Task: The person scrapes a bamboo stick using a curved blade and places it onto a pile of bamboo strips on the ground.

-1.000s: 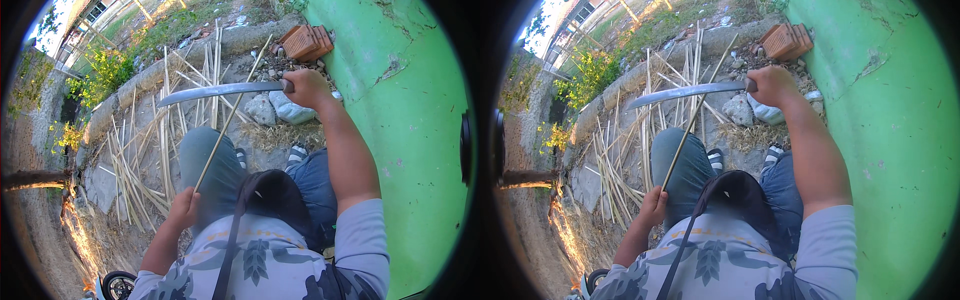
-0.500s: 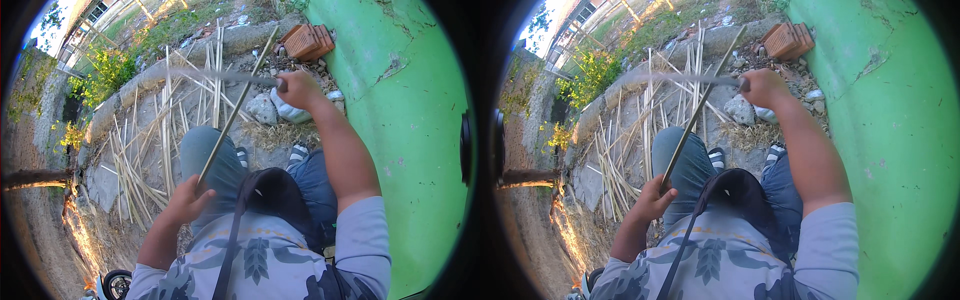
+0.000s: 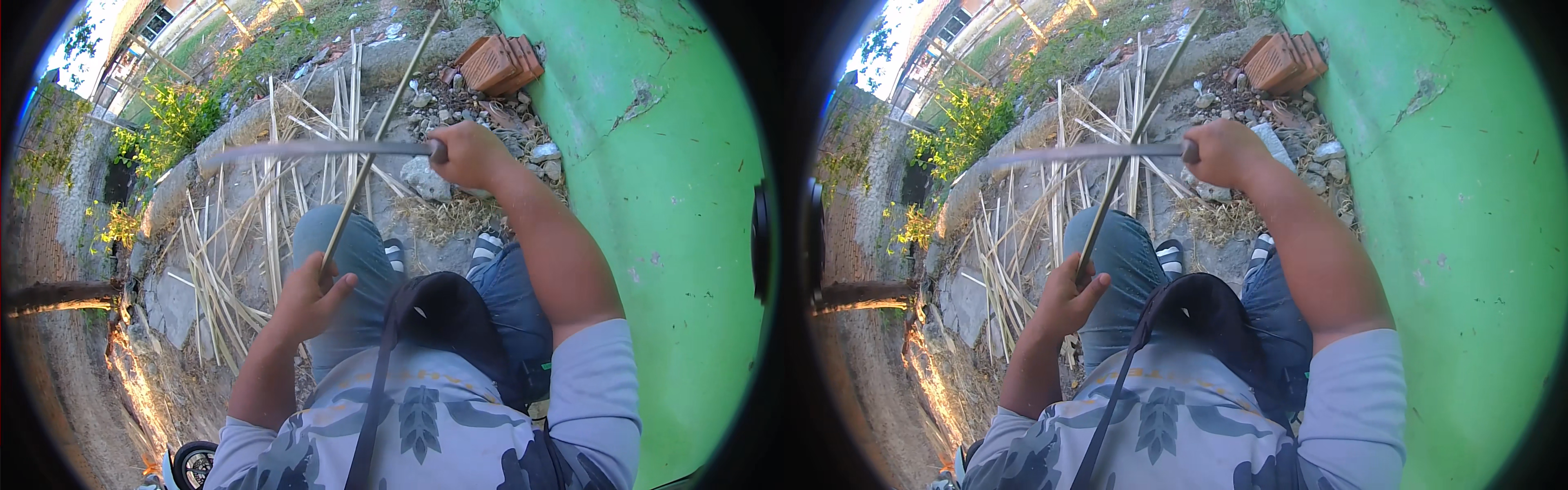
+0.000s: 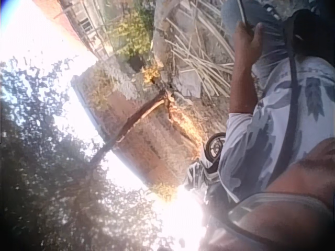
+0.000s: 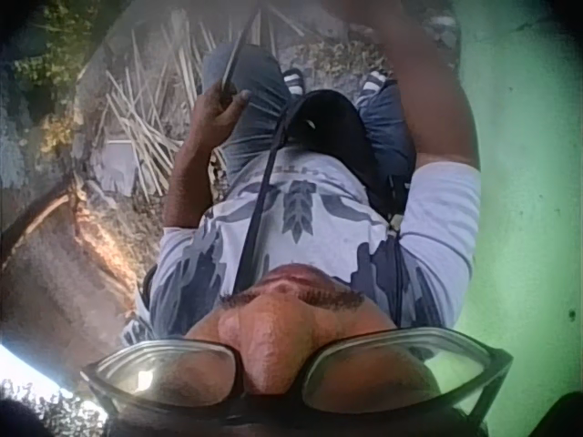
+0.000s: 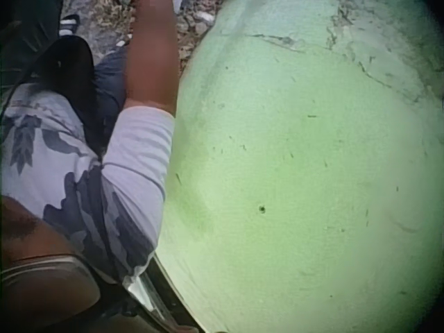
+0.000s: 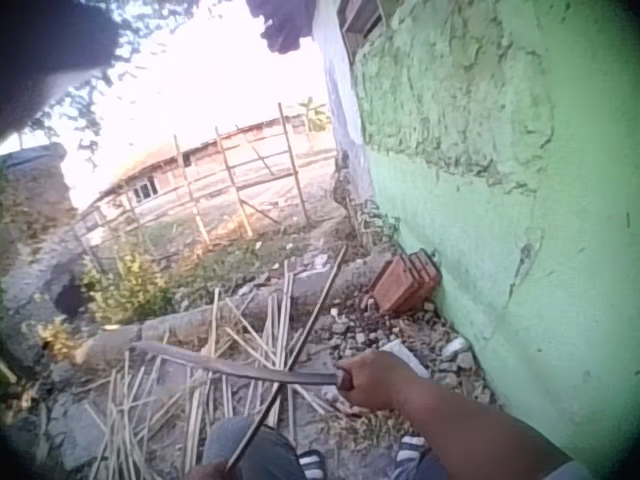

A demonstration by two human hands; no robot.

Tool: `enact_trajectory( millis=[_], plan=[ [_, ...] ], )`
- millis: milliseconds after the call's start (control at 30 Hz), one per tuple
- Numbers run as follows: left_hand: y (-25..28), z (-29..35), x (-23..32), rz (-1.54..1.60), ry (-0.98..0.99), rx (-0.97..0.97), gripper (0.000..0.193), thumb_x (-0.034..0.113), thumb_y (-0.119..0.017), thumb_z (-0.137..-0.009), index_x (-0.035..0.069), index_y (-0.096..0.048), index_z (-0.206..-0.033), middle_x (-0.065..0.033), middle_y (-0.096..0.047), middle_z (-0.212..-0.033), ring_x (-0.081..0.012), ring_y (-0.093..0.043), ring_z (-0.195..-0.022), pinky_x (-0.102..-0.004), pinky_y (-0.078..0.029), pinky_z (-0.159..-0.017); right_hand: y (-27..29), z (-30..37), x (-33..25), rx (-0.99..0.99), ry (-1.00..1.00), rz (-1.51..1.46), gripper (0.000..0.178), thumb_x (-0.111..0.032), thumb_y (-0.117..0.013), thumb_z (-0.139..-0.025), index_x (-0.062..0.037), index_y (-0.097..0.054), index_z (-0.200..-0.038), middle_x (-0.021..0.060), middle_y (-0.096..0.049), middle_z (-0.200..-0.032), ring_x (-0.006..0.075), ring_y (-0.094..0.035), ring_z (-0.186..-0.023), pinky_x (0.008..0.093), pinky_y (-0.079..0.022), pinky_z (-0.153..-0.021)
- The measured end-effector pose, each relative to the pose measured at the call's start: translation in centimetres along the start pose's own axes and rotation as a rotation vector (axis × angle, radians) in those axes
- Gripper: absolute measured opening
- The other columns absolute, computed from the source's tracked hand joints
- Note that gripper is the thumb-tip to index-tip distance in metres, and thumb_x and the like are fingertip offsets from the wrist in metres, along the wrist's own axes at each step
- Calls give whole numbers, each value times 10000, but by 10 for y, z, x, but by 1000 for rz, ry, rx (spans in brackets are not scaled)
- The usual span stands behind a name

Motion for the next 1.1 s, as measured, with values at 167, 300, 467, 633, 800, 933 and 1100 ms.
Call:
enact_trajectory(
  millis=[167, 300, 467, 633, 800, 933, 1100],
  plan=[
    [13, -6, 4, -37, 34, 30, 390, 330, -751, -913, 2, -544, -941, -67, -526, -644, -165, -469, -577, -346, -396, -549, 12, 4, -14, 50, 3, 0, 141, -240, -661, -829, -102, -684, -843, 169, -682, -764, 399, -673, -752, 505, -538, -701],
    [17, -6, 15, -92, -40, 88, 379, 322, -747, -913, -6, -560, -955, -64, -517, -628, -161, -459, -557, -344, -393, -538, 14, 3, -16, 52, 5, 54, 146, -223, -681, -815, -82, -676, -851, 172, -677, -777, 407, -665, -768, 513, -524, -692],
    [11, -12, 0, -72, 18, 86, 380, 323, -745, -908, -9, -566, -956, -62, -497, -599, -167, -450, -537, -351, -387, -525, 4, 0, -7, 51, 1, 63, 149, -236, -684, -814, -91, -673, -845, 160, -681, -769, 400, -669, -767, 516, -525, -690],
    [14, -7, 4, -105, 34, 84, 385, 324, -745, -907, -14, -566, -950, -67, -495, -587, -171, -453, -530, -358, -381, -517, -5, 3, -15, -107, -27, 86, 153, -255, -643, -843, -129, -714, -894, 152, -719, -833, 370, -705, -824, 494, -563, -777],
    [11, -10, -4, -89, 38, 107, 397, 330, -748, -906, -22, -574, -961, -66, -504, -591, -165, -459, -538, -357, -385, -517, -1, -1, -9, -63, -82, 122, 157, -262, -655, -834, -134, -719, -900, 147, -721, -833, 363, -709, -820, 495, -567, -778],
    [11, -11, 0, -74, 89, 94, 406, 339, -749, -906, -22, -576, -973, -59, -505, -592, -164, -454, -536, -357, -390, -521, -1, -1, -12, -88, -45, 101, 167, -272, -643, -847, -130, -718, -894, 148, -719, -835, 357, -709, -831, 492, -563, -770],
    [4, -8, -4, -106, 62, 66, 422, 352, -751, -903, -26, -577, -979, -70, -519, -597, -175, -471, -538, -360, -398, -525, 15, -1, 7, 23, -98, 158, 153, -268, -646, -842, -130, -709, -868, 140, -719, -836, 346, -706, -829, 482, -560, -768]
  ],
)
Point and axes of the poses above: each hand's wrist, its own z-axis away from the middle knuckle, its own y-axis out of the back of the hand, x = y × z, the point moved 9 cm from there along -z, towards the middle knuckle
